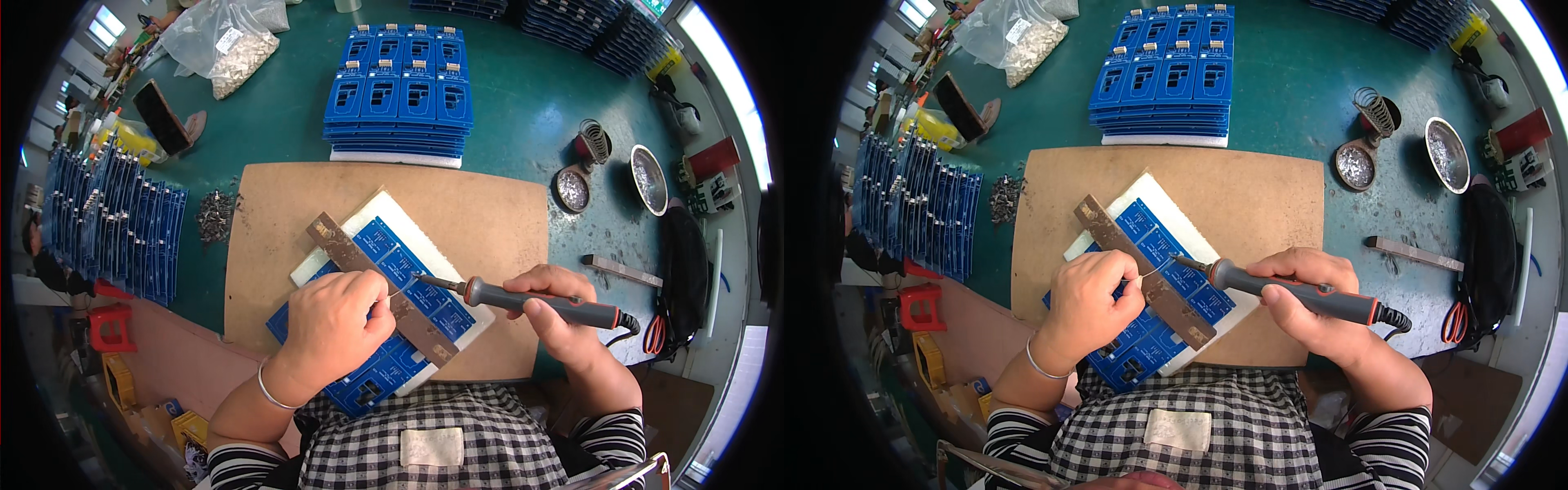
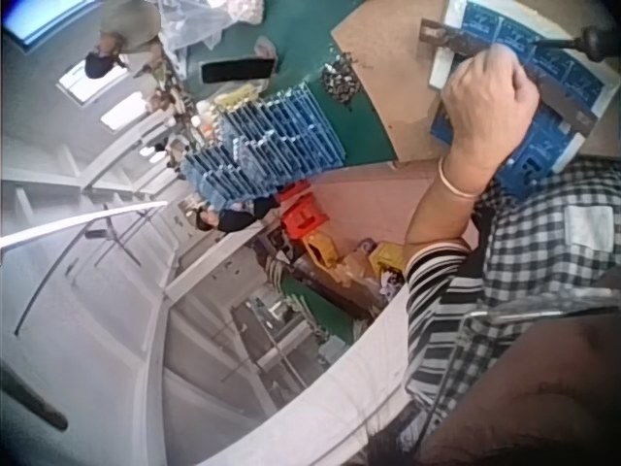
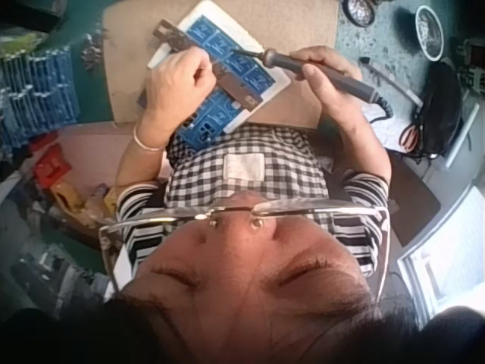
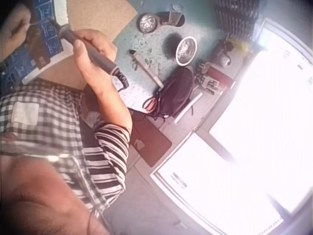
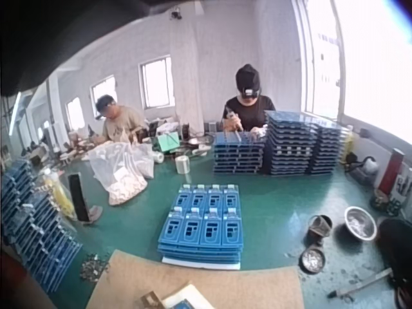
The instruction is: The person solders components onto a circuit board using a soldering iron, places the board onto a stack, and then positions a new circuit board under a metal bar on a block to solder it with the soldering iron.
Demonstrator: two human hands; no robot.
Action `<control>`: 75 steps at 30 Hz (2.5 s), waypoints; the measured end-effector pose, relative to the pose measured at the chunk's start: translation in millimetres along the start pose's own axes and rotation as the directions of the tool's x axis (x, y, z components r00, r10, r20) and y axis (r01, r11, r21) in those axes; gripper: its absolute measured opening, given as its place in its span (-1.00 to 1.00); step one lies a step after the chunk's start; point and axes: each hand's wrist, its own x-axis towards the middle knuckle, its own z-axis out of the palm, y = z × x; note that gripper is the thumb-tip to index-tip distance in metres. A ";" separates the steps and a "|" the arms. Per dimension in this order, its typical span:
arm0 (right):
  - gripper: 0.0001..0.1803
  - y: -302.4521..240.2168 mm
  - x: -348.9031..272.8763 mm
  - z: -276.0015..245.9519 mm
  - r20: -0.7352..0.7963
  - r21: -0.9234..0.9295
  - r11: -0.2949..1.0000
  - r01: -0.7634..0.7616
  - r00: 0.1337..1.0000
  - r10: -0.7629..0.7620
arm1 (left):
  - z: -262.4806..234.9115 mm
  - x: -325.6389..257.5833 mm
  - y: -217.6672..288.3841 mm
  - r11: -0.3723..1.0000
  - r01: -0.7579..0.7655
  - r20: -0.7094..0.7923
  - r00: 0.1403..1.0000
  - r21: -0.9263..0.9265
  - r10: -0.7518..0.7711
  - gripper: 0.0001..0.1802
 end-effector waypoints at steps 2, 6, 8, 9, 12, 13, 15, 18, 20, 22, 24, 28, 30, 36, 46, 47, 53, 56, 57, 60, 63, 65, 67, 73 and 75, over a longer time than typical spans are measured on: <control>-0.69 -0.8 -3.1 -4.4 0.010 -0.018 1.000 0.019 1.000 -0.019 | -0.4 -1.3 3.1 1.000 0.008 0.008 1.000 -0.023 -0.008 -0.84; -0.69 -2.6 -16.1 -7.1 -0.110 0.067 0.998 0.015 0.994 -0.008 | 1.4 -1.4 10.3 0.999 -0.018 0.026 0.999 -0.043 0.019 -0.84; -0.68 -3.6 -20.2 -10.5 -0.126 0.055 0.998 0.033 0.992 -0.026 | 3.0 -1.2 12.5 0.998 -0.028 0.028 0.999 -0.050 0.030 -0.84; -0.68 -3.4 -22.2 -11.4 -0.130 0.053 0.998 0.030 0.991 -0.023 | 3.3 -1.2 12.9 0.998 -0.039 0.032 0.999 -0.040 0.040 -0.84; -0.68 -0.6 -26.5 -11.7 -0.105 0.017 1.000 0.021 0.994 -0.019 | 5.1 -0.3 13.9 0.998 -0.054 0.045 0.997 -0.030 0.056 -0.83; -0.68 0.0 -27.0 -11.2 -0.098 0.009 1.000 0.027 0.995 -0.026 | 5.7 0.0 14.1 0.998 -0.057 0.051 0.997 -0.029 0.058 -0.83; -0.68 0.3 -27.4 -10.6 -0.089 0.004 0.999 0.034 0.996 -0.034 | 6.4 -0.1 16.2 0.998 -0.061 0.050 0.997 -0.026 0.062 -0.83; -0.69 -1.7 -27.0 -9.7 -0.082 -0.006 0.999 0.033 0.996 -0.033 | 7.7 -0.2 17.0 0.998 -0.063 0.055 0.996 -0.020 0.064 -0.83; -0.68 -2.0 -27.2 -9.4 -0.081 -0.005 1.000 0.026 0.996 -0.026 | 8.1 0.0 17.4 0.998 -0.060 0.064 0.996 -0.016 0.061 -0.83; -0.68 -1.3 -27.2 -9.7 -0.071 -0.009 1.000 0.025 0.997 -0.026 | 8.1 0.4 18.2 0.998 -0.061 0.070 0.996 -0.016 0.062 -0.83; -0.67 -0.2 -27.6 -9.8 -0.060 -0.012 1.000 0.025 0.998 -0.026 | 9.4 0.0 17.4 0.998 -0.063 0.068 0.996 -0.015 0.064 -0.83; -0.67 -0.1 -27.2 -9.8 -0.048 -0.019 1.000 0.016 0.999 -0.017 | 10.8 0.4 16.7 0.998 -0.064 0.068 0.996 -0.011 0.065 -0.83; -0.68 -0.3 -26.1 -9.3 -0.045 -0.020 1.000 0.009 0.999 -0.010 | 11.1 1.4 16.7 0.998 -0.066 0.067 0.996 -0.002 0.066 -0.83; -0.69 0.8 -23.6 -8.9 -0.039 -0.017 1.000 0.015 0.999 -0.015 | 12.3 2.8 15.6 0.997 -0.072 0.057 0.996 0.023 0.071 -0.83; -0.70 2.1 -17.9 -9.7 -0.021 -0.006 1.000 0.023 1.000 -0.023 | 14.3 6.3 12.6 0.996 -0.064 0.043 0.997 0.055 0.062 -0.83; -0.70 1.9 -17.2 -9.7 -0.018 -0.007 1.000 0.016 1.000 -0.016 | 14.5 6.8 12.4 0.996 -0.063 0.043 0.997 0.055 0.061 -0.83; -0.70 1.1 -13.1 -10.2 -0.002 -0.026 0.999 0.021 1.000 -0.021 | 15.3 10.2 11.0 0.996 -0.062 0.057 0.997 0.067 0.058 -0.83; -0.70 -0.7 -11.9 -11.0 0.013 -0.046 0.998 0.036 0.999 -0.036 | 15.4 10.5 11.1 0.995 -0.064 0.062 0.996 0.075 0.060 -0.83; -0.70 -1.8 -12.2 -11.8 0.013 -0.046 0.998 0.037 0.999 -0.036 | 14.9 10.3 12.0 0.996 -0.069 0.077 0.995 0.061 0.064 -0.84; -0.71 -4.6 -14.4 -14.0 0.026 -0.078 0.996 0.041 0.999 -0.040 | 14.0 8.5 15.6 0.997 -0.071 0.101 0.993 0.039 0.067 -0.85; -0.71 -6.0 -18.5 -14.7 0.007 -0.070 0.997 0.046 0.999 -0.045 | 13.2 5.7 18.7 0.997 -0.072 0.116 0.991 0.029 0.068 -0.85; -0.70 -6.6 -23.1 -17.3 -0.014 -0.035 0.998 0.046 0.999 -0.046 | 12.6 4.4 20.4 0.997 -0.072 0.123 0.990 0.029 0.068 -0.85; -0.69 -7.3 -27.6 -18.9 -0.035 -0.035 0.999 0.037 0.999 -0.038 | 12.0 3.4 22.1 0.997 -0.073 0.126 0.990 0.013 0.070 -0.85; -0.68 -6.0 -34.1 -15.4 -0.053 -0.022 0.999 0.045 0.998 -0.046 | 14.8 2.4 23.4 0.997 -0.075 0.125 0.989 0.015 0.073 -0.85; -0.68 -5.3 -33.5 -14.4 -0.043 -0.026 0.998 0.052 0.998 -0.054 | 15.3 2.9 23.8 0.997 -0.075 0.131 0.989 0.021 0.072 -0.85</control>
